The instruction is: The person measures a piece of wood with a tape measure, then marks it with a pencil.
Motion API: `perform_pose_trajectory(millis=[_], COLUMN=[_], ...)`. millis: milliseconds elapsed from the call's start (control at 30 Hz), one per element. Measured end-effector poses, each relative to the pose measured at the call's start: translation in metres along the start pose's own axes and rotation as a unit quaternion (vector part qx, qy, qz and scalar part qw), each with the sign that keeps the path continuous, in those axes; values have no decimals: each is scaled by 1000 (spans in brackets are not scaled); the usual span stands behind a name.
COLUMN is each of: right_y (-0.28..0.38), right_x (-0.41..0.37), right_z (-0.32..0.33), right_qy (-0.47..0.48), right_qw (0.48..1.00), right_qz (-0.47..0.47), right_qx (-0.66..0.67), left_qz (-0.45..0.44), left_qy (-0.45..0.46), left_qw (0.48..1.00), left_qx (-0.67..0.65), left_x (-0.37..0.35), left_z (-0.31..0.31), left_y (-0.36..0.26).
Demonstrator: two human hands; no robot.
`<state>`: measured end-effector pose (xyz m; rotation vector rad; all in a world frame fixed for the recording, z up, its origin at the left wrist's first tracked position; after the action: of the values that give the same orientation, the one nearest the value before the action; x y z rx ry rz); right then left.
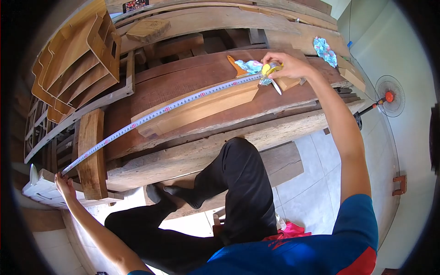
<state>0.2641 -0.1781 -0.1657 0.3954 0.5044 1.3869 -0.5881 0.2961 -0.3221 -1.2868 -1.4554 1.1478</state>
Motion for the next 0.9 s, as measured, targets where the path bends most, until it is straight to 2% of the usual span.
perform_pose_trajectory(millis=[100,133,167,267,400,500,600,700,800,833,867,900], right_y=[4,2,0,18,-5,-12,-7,-5,3,4,5,7], right_x=[5,9,12,7,17,21,20,20,20,20,20,21], right_z=[-2,-5,-6,-5,6,7,7,5,1,1,0,-2], right_qy=[30,44,53,65,60,120,122,120,115,102,93,86], right_qw=[999,998,998,981,997,989,982,981,972,971,970,969], right_qz=[15,23,24,-159,-56,-86,-145,-139,-161,-165,-166,-165], right_qx=[-23,-27,-38,85,6,-9,-1,63,127,139,151,165], left_qz=[-8,-8,8,24,26,26,26,22,15,10,3,1], left_qy=[-10,23,19,41,30,17,12,41,11,17,69,54], left_qw=[1000,1000,1000,999,999,999,999,998,999,999,997,998], left_qx=[10,0,-6,-25,-30,-29,-19,-31,-26,-31,-32,-27], left_x=[-3,-4,-4,-2,0,-1,-5,-2,-12,-12,7,3], left_z=[-7,-10,-11,-9,-10,-14,-17,-13,-22,-21,-7,-8], left_y=[4,7,9,12,14,12,7,11,6,7,16,16])
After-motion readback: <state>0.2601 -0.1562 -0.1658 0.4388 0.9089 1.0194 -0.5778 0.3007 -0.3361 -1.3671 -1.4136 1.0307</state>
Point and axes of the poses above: each hand's wrist, its own x-axis towards the middle knuckle, its own z-axis out of the back of the hand, y = z × x, the point moved 4 cm from there along x, towards the middle knuckle, and after that the axes turned 4 degrees about y, right-handed, at the moved point
